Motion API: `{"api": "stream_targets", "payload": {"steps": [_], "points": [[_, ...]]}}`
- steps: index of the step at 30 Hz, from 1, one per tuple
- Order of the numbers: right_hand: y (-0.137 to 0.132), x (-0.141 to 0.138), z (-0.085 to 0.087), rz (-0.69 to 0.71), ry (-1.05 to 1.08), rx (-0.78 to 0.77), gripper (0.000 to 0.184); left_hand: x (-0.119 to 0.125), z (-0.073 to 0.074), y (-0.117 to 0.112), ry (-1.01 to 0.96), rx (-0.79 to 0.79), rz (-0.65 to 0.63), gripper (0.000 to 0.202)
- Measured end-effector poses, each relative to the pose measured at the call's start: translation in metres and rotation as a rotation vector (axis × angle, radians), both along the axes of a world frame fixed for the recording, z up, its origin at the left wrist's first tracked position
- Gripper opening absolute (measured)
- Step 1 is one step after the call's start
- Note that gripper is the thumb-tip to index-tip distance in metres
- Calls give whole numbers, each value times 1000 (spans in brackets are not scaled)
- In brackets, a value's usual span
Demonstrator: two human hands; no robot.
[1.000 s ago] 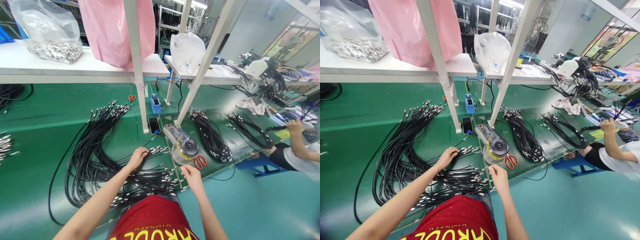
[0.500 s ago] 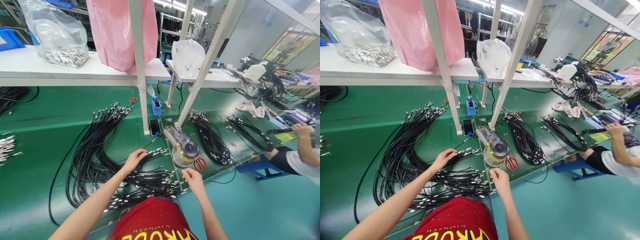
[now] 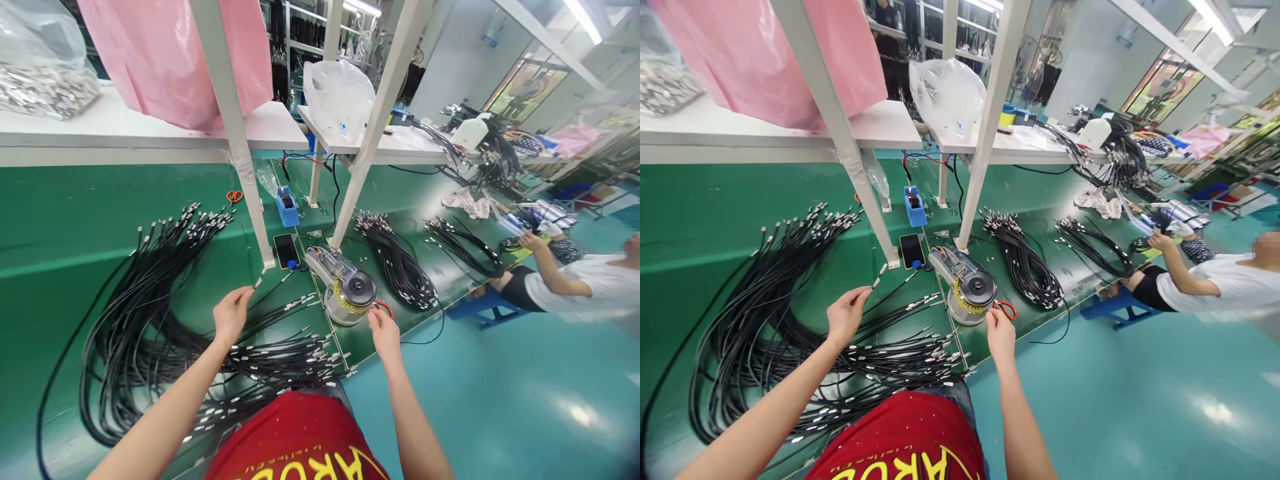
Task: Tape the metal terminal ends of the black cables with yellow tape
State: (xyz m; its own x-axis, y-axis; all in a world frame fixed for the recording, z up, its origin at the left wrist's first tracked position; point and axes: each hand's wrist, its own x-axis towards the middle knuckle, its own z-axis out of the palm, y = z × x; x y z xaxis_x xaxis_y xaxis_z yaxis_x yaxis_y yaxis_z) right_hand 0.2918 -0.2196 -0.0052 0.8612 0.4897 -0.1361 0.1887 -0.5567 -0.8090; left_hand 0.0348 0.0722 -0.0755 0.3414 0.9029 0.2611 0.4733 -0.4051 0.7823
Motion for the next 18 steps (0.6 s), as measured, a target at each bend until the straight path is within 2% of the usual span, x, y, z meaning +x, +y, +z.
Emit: {"api": "stream_targets", "payload": {"steps": [5,9,13,15,18], "points": [[22,5,-1,-21,127,130,47,3,0,-9,3,28,-199,31],[16,-8,8,22,168,212,45,6,0,-13,-29,13,-188,31],[28,-39,18,234,203,259,31,1,6,-20,-78,-69,-179,29],[50,-60,21,381,189,262,24,-5,12,-28,-100,-130,-216,29],[92,-91,23,526,50,291,19,-14,21,-40,-125,-198,-286,28]]}}
